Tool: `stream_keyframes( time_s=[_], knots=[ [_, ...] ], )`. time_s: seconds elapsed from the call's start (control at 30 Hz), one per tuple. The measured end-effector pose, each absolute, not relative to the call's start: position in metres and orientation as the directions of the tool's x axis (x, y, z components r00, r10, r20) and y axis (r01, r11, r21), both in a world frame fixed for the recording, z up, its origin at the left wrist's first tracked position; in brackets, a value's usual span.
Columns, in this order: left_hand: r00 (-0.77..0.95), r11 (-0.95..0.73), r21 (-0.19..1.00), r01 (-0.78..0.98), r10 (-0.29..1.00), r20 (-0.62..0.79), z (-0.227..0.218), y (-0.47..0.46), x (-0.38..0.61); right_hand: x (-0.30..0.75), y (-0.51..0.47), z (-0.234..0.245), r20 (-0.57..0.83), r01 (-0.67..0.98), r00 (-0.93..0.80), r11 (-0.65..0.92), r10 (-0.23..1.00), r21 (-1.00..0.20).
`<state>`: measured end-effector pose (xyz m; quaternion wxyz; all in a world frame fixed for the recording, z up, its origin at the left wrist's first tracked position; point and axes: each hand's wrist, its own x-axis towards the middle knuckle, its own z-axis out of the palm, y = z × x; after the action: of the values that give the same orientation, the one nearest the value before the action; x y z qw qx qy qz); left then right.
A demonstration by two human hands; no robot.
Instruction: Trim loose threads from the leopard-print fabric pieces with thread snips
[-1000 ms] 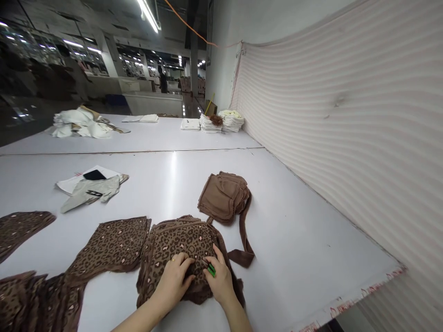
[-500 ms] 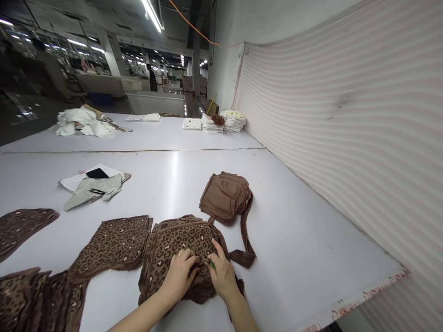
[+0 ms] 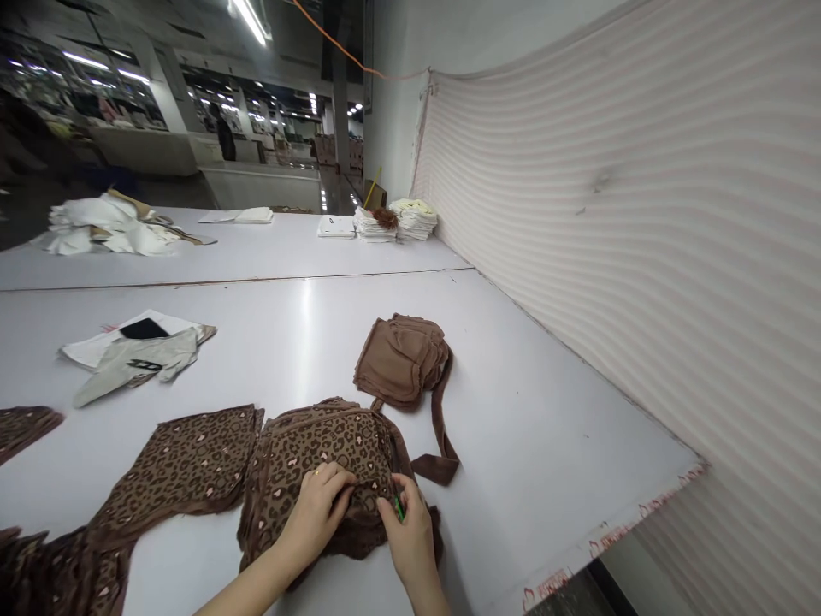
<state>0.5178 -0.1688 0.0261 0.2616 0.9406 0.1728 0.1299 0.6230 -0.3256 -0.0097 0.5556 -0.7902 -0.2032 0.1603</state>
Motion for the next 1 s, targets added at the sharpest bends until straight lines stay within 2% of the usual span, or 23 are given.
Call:
stream_keyframes(
  time_s=[0.13,0.27,0.4,0.5,0.67,1.0],
  knots=[
    [0.91,-0.799,0.554,0.235,0.381,0.164,0.025,-0.168,0.516,0.63,-0.316,-0.005,-0.004,0.171,0.824,-0.255,0.566,-0.952],
    [0.915,-0.788,0.572,0.227,0.375,0.152,0.026,-0.167,0.514,0.634,-0.313,0.005,0.017,0.242,0.784,-0.28,0.621,-0.929],
    [0.913,-0.78,0.588,0.216,0.374,0.161,0.028,-0.166,0.515,0.634,-0.316,0.01,0.018,0.233,0.74,-0.231,0.673,-0.945],
    [0.913,-0.781,0.591,0.202,0.369,0.175,0.029,-0.165,0.515,0.633,-0.315,0.014,0.01,0.282,0.704,-0.266,0.71,-0.922],
    [0.922,-0.781,0.595,0.19,0.35,0.166,0.029,-0.162,0.512,0.635,-0.309,0.022,0.075,0.411,0.702,-0.316,0.709,-0.855],
    [0.924,-0.828,0.528,0.188,0.332,0.19,0.026,-0.169,0.524,0.638,-0.312,0.023,0.119,0.519,0.676,-0.355,0.728,-0.778]
  ],
)
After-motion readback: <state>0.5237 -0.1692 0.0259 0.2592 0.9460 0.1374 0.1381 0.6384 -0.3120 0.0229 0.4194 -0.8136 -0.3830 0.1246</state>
